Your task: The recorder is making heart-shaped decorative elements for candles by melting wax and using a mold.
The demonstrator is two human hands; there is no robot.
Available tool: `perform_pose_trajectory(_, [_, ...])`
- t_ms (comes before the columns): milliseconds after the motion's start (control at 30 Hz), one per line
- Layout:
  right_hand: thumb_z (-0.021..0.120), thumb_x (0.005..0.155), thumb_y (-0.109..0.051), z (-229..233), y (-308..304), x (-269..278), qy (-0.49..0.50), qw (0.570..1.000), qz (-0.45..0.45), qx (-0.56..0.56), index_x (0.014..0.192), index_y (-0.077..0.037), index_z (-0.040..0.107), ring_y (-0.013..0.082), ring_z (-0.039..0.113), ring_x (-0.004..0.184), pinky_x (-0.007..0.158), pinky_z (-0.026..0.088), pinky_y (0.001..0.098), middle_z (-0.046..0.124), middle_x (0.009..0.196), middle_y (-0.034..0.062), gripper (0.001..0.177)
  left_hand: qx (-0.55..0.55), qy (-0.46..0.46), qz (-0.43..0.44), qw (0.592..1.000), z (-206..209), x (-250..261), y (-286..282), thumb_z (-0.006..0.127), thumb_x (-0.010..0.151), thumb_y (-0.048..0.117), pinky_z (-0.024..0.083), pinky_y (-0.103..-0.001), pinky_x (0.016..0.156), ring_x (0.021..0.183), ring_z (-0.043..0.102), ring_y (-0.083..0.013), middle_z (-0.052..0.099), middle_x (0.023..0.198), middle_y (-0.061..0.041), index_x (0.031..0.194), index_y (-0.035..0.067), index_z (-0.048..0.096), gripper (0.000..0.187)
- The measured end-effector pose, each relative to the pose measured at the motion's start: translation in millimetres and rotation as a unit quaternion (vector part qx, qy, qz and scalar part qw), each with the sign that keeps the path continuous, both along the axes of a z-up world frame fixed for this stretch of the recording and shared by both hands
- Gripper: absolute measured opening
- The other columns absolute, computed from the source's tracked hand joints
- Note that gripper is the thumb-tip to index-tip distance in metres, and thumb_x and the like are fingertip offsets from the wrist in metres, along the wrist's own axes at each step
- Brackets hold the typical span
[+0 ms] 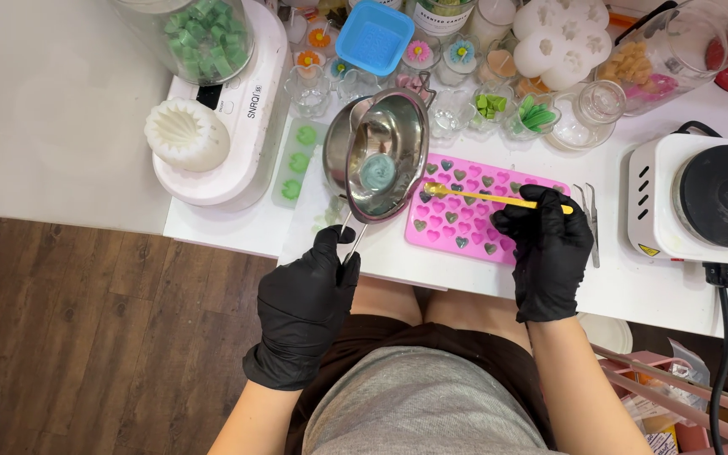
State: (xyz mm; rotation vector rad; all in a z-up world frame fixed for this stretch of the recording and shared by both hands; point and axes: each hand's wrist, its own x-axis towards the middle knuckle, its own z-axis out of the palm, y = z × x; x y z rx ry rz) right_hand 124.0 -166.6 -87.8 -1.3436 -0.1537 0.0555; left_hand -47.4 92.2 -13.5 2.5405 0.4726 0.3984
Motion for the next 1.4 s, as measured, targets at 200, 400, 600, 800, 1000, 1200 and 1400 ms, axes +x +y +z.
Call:
perform_pose_trajectory(200, [0.055,0.115,-0.023,12.0,16.0,-0.7,0.046,0.998,0.021,0.043,0.125,0.001,0.064,0.028,0.075,0.087,0.079,0.063,0.0415,0.071,0.104,0.0189,0.027,0.015,-0.001,-0.014,1.0,5.2,-3.1,-3.3,0.072,0.091,0.022,0.045,-0.04,0.045,0.048,0.061,-0.027,0.061,0.056,-0.004,0.12,0.015,0.063,0.031])
perform_pose_trajectory(400, [0.054,0.111,-0.018,21.1,27.8,-20.3,-0.093,0.995,0.036,0.027,0.129,-0.001,0.054,0.0317,0.075,0.099,0.09,0.064,0.045,0.068,0.126,0.0172,0.025,0.004,0.023,-0.025,0.999,22.2,-7.3,-8.7,0.071,0.092,0.025,0.045,-0.041,0.044,0.046,0.062,-0.027,0.062,0.054,-0.006,0.119,0.016,0.065,0.029])
perform_pose_trajectory(600, [0.049,0.114,-0.014,26.3,14.3,-61.1,-0.119,0.988,-0.026,-0.091,0.126,0.004,0.057,0.0313,0.076,0.101,0.09,0.064,0.0422,0.07,0.12,0.0191,0.023,-0.016,0.023,-0.055,0.998,28.3,-18.9,-15.0,0.071,0.09,0.026,0.045,-0.042,0.044,0.048,0.064,-0.0287,0.065,0.055,-0.005,0.116,0.018,0.066,0.028])
perform_pose_trajectory(800, [0.085,0.077,-0.007,28.5,-16.7,-89.9,-0.25,0.915,0.104,-0.3,0.115,0.0,0.073,0.0184,0.066,0.083,0.072,0.052,0.0315,0.078,0.111,0.0124,0.04,-0.012,0.017,-0.059,0.998,6.6,-38.9,-19.4,0.076,0.085,0.025,0.043,-0.041,0.042,0.045,0.062,-0.0282,0.061,0.052,-0.006,0.118,0.02,0.066,0.036])
perform_pose_trajectory(1000, [0.072,0.071,0.01,24.3,-22.2,-98.7,-0.404,0.834,0.207,-0.314,0.119,-0.008,0.072,0.0292,0.072,0.107,0.088,0.061,0.0344,0.07,0.116,0.0114,0.051,-0.019,0.057,-0.055,0.997,-4.1,-48.4,-21.0,0.08,0.078,0.023,0.044,-0.04,0.041,0.041,0.062,-0.0258,0.061,0.049,-0.005,0.126,0.025,0.067,0.049])
perform_pose_trajectory(1200, [0.063,0.09,0.009,28.8,-13.7,-94.2,-0.244,0.925,0.088,-0.278,0.115,-0.007,0.074,0.0216,0.076,0.094,0.079,0.059,0.03,0.077,0.108,0.0119,0.032,-0.012,0.052,-0.054,0.997,-7.5,-46.7,-28.2,0.079,0.078,0.022,0.044,-0.04,0.041,0.04,0.062,-0.0257,0.061,0.049,-0.006,0.129,0.023,0.066,0.053])
perform_pose_trajectory(1400, [0.051,0.112,-0.012,29.4,-22.4,-70.4,-0.136,0.978,-0.013,-0.16,0.123,0.001,0.064,0.0231,0.078,0.095,0.09,0.059,0.0325,0.077,0.102,0.0124,0.021,-0.012,0.03,-0.087,0.996,5.6,-22.0,-39.4,0.078,0.084,0.025,0.044,-0.04,0.042,0.043,0.062,-0.0262,0.061,0.051,-0.006,0.123,0.019,0.065,0.042])
